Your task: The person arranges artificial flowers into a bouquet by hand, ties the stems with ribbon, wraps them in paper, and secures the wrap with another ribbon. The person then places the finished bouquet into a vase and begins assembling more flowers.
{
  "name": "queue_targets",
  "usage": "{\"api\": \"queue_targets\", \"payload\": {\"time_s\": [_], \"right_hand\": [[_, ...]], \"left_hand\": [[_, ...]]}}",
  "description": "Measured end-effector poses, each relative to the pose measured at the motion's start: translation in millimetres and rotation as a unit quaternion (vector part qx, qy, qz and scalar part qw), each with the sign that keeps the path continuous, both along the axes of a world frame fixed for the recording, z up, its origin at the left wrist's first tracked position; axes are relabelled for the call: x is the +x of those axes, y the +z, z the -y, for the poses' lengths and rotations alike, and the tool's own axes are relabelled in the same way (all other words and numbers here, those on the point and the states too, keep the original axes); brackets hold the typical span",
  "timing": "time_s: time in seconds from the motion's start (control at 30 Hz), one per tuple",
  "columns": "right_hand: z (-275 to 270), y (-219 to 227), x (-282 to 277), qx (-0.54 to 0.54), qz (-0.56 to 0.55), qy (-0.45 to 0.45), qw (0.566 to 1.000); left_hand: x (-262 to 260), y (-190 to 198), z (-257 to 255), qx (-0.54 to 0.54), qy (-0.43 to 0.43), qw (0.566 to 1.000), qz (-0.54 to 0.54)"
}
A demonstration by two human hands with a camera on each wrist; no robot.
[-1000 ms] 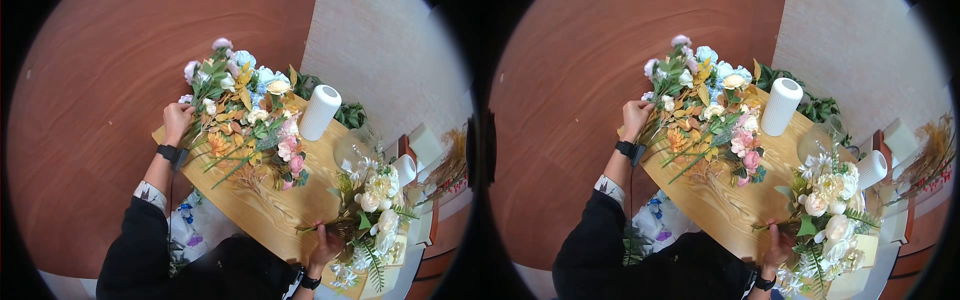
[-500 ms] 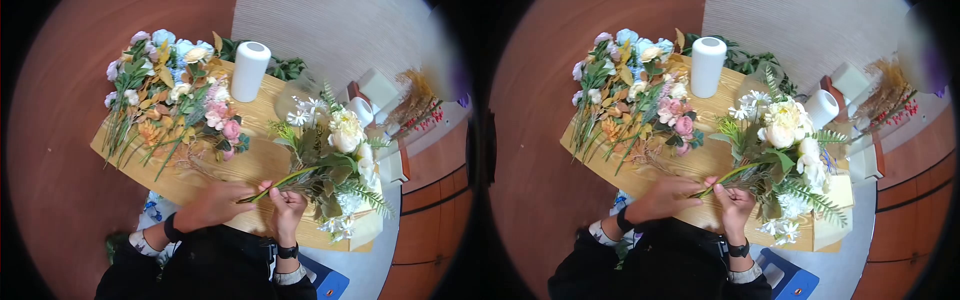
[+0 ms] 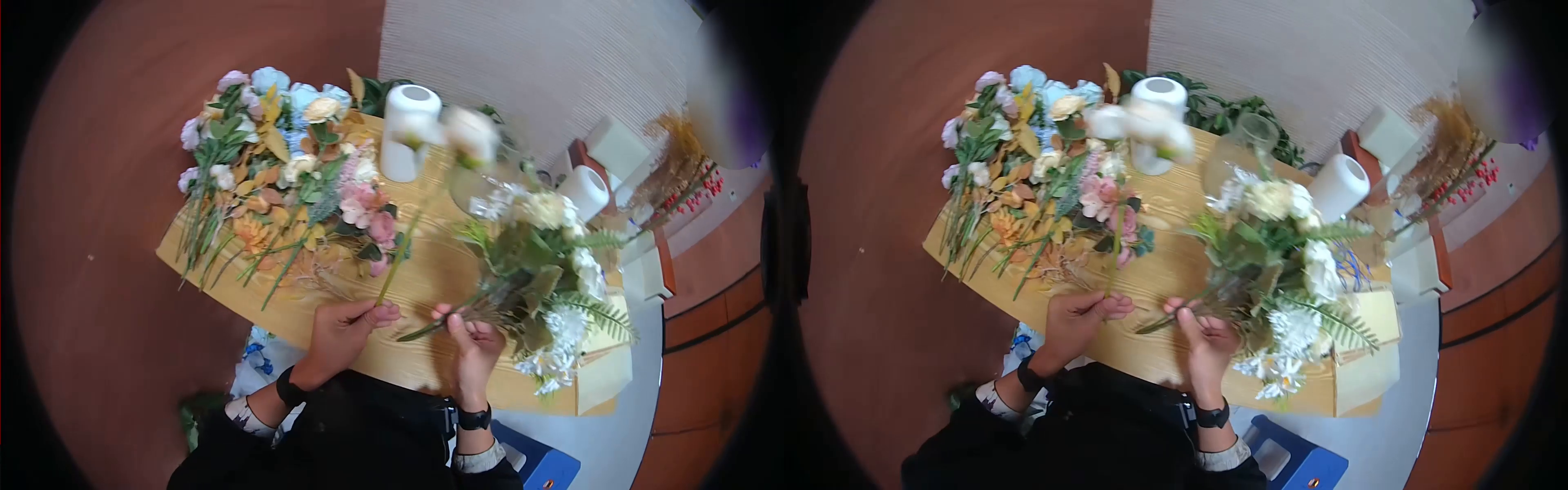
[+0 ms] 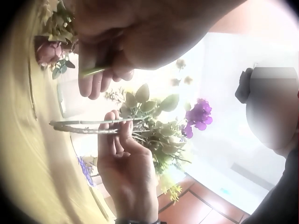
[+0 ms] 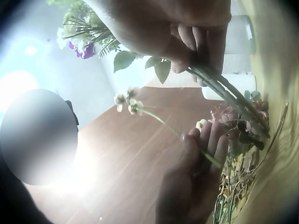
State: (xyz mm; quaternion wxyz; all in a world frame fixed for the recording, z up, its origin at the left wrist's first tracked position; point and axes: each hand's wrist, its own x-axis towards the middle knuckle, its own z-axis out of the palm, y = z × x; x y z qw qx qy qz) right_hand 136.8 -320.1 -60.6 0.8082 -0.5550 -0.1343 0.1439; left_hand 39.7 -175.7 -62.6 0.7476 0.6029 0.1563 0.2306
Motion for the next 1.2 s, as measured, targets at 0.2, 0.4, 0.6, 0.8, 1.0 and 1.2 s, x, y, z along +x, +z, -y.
{"api": "queue_targets", "payload": {"time_s": [0.2, 0.4, 0.6, 0.8, 1.0, 1.2], "right_hand": [[7, -5, 6, -0.004, 0.028, -0.035, 0.999], [9, -6, 6, -0.001, 0.036, -0.021, 0.999], [11, -12, 7, -0.003, 0.032, -0.019, 0.999], [9, -9, 6, 0.0, 0.023, -0.036, 0.999], [8, -11, 6, 0.001, 0.016, -0.043, 0.999], [9, -11, 5, 0.003, 0.017, -0.039, 0.999]], "left_hand": [[-21, 3, -46, 0.081, 0.119, 0.989, -0.041], [-38, 6, -119, 0.174, 0.266, 0.945, -0.074], [-48, -20, -169, 0.394, 0.266, 0.861, -0.183], [-40, -31, -168, 0.461, 0.242, 0.835, -0.175], [-40, -28, -162, 0.5, 0.226, 0.807, -0.217], [-53, 18, -175, 0.345, 0.379, 0.852, -0.102]]}}
